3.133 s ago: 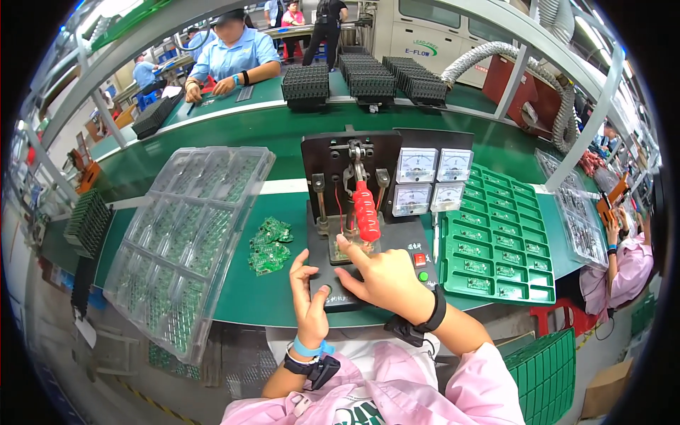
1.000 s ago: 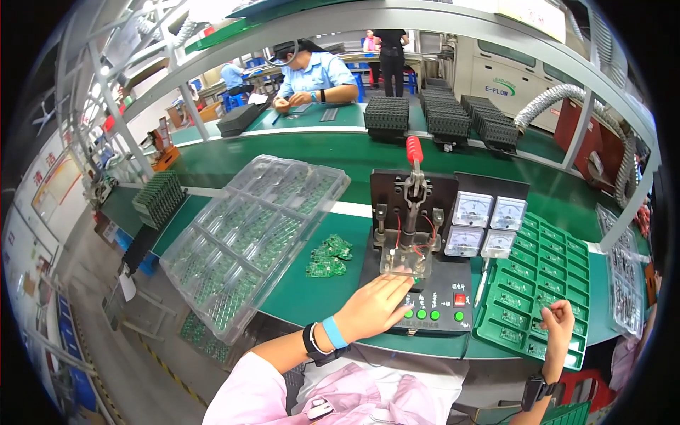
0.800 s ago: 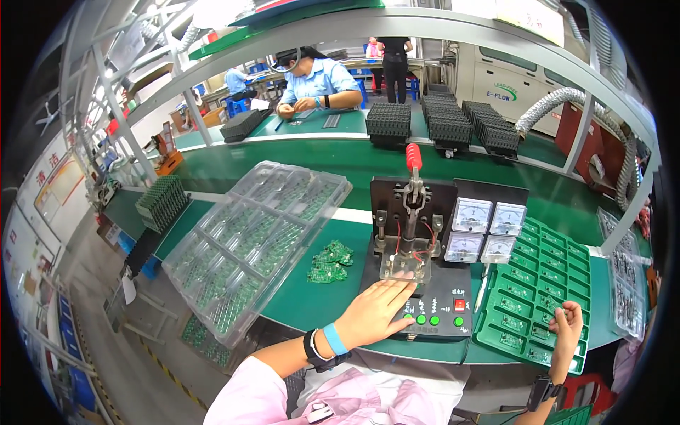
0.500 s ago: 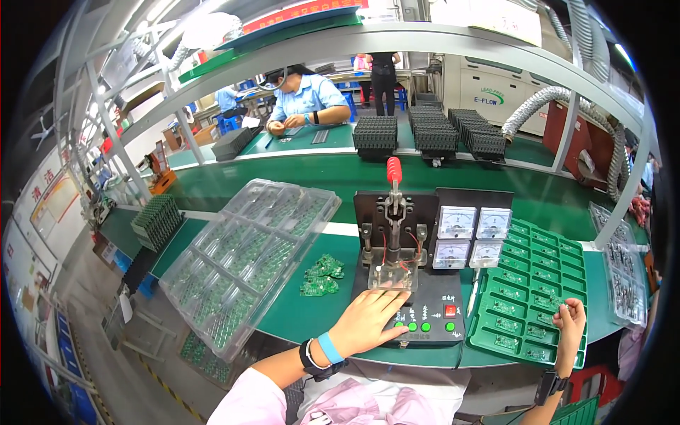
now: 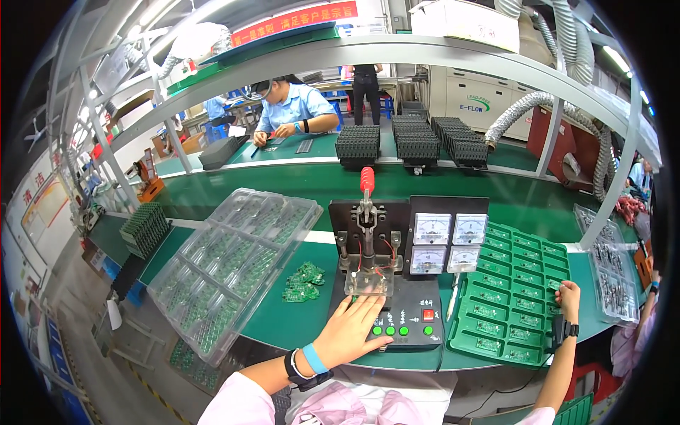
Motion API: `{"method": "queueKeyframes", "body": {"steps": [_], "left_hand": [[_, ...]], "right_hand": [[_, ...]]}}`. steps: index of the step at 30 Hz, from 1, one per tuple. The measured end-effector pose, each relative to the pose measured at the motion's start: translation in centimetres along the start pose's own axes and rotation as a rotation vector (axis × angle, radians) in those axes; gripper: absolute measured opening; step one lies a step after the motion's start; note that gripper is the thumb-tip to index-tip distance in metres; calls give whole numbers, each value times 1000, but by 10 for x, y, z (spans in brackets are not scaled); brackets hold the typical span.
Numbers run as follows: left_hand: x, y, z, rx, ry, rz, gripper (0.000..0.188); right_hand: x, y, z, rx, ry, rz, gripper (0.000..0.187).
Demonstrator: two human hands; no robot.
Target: The person tests circuit boards by placing them into a testing fixture, pulling a lever, and pressing buttons. After each test, the person removes the board and places it into a green tray, repeating the process with additional boards.
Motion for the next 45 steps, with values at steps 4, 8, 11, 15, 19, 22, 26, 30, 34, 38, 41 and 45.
{"method": "queueKeyframes", "body": {"steps": [4, 8, 11, 15, 19, 22, 26, 30, 34, 38, 41, 45], "left_hand": [[5, 27, 3, -316, 8, -15, 65], [51, 83, 8, 106, -130, 501, 58], [110, 83, -21, 27, 72, 634, 57], [114, 84, -34, -504, 31, 730, 59], [56, 66, -18, -459, -508, 509, 62], [22, 53, -16, -449, -312, 528, 63], [-39, 19, -32, -405, 39, 555, 61], [-55, -12, -37, -767, 571, 613, 60], [-49, -32, -28, -1055, 732, 617, 59], [-44, -35, -22, -1081, 666, 639, 59], [-47, -29, -17, -1234, 688, 652, 59], [-52, -29, -21, -1285, 671, 740, 58]], "right_hand": [[17, -7, 5, -112, 69, 57, 24], [-1, -42, -20, -259, 128, 105, 35], [13, -4, 21, -597, 594, 412, 40], [-74, -67, -49, -548, 718, 222, 45], [-183, -97, -115, -449, 823, -65, 44], [-244, -111, -135, -549, 1024, -204, 46], [-334, -149, -177, -344, 1065, -479, 51], [-394, -193, -169, -200, 1432, -498, 54], [-416, -210, -122, -154, 1307, -436, 48], [-433, -218, -120, -164, 1271, -329, 38], [-432, -216, -121, -162, 1323, -266, 33], [-424, -224, -138, -211, 1340, -323, 29]]}}
Point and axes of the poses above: each hand's wrist, its own x-axis towards the middle knuckle, its own y-axis out of the back of the hand, z = x × y, the point moved 1 cm from there along x, towards the middle knuckle, and after that the axes turned 8 degrees about z, right-handed, at the moved point
